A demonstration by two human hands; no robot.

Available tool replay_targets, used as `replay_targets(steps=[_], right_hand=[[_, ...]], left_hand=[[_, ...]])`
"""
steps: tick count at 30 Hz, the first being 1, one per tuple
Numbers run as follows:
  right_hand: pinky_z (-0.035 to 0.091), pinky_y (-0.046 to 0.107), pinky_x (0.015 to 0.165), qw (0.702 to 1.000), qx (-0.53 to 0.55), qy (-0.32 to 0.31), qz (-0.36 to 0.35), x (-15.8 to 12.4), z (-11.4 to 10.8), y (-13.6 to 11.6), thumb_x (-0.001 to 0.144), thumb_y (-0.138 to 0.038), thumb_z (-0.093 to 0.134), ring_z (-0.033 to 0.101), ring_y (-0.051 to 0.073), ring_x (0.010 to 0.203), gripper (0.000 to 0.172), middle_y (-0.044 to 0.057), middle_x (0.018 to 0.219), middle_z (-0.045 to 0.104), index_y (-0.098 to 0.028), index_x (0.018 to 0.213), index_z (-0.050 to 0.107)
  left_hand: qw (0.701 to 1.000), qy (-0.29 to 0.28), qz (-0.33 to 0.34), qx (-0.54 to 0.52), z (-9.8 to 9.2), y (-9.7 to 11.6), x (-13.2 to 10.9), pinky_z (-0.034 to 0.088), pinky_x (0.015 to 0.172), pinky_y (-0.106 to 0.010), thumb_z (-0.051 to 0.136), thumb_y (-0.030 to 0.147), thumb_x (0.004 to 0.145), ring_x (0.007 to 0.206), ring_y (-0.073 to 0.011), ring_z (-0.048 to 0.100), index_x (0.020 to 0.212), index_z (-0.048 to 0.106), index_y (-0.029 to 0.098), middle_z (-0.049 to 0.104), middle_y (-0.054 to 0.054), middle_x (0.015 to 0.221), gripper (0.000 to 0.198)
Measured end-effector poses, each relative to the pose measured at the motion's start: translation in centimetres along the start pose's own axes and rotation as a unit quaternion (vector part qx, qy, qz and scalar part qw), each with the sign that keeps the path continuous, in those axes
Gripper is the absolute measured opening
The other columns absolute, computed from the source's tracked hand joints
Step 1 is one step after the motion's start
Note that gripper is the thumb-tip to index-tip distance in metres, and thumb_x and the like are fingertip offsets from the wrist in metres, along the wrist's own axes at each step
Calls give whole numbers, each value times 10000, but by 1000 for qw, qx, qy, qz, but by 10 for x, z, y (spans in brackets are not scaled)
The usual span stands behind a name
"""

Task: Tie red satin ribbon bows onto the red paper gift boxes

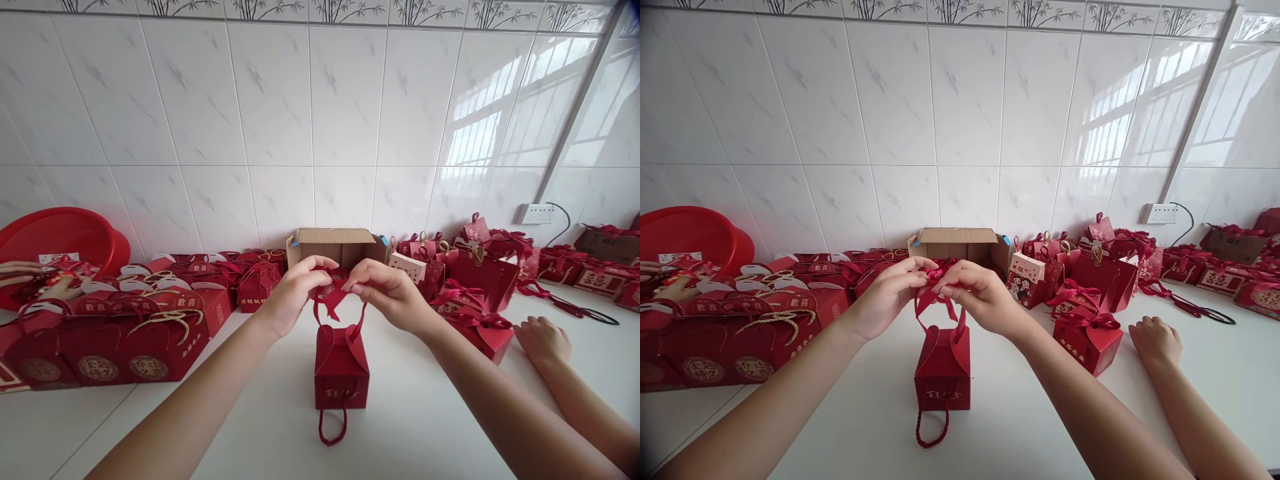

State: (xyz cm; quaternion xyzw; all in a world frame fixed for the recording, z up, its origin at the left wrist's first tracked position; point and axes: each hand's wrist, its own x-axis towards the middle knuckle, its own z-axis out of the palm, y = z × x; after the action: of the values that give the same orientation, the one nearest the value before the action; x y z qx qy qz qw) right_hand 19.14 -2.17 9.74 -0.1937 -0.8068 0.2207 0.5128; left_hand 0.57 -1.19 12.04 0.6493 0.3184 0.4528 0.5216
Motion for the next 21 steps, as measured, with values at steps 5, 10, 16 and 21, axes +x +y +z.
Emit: replay_targets(steps=[5,10,16,21], right_hand=[[516,279,704,972,-197,-46,-116,-4,-4,9,903,-109,455,586,148,830,250,73,929,586,-195,1008,665],[516,302,713,954,-266,30,-139,-6,5,15,902,-118,470,604,164,841,245,85,938,604,-190,1028,668],[524,265,649,952,-241,188,-31,-37,9,18,890,-180,510,648,157,749,186,52,826,690,-205,953,683],[523,271,535,908,-318,193,196,-111,-23,31,858,-347,538,679,204,642,207,52,694,705,-194,828,675]], left_hand=[[998,-23,-12,-55,-8,-5,4,405,628,-239,541,188,778,609,-109,510,900,584,168,550,27,611,130],[998,-31,31,-38,-5,-8,2,446,745,-288,507,285,841,753,-153,588,942,586,168,618,-14,719,174],[931,133,172,292,-19,-19,-11,376,579,-232,576,389,811,611,-123,502,926,600,202,563,23,655,220],[853,243,143,440,-75,-56,-26,336,539,-209,582,363,770,492,-94,361,799,529,213,326,90,529,162]])
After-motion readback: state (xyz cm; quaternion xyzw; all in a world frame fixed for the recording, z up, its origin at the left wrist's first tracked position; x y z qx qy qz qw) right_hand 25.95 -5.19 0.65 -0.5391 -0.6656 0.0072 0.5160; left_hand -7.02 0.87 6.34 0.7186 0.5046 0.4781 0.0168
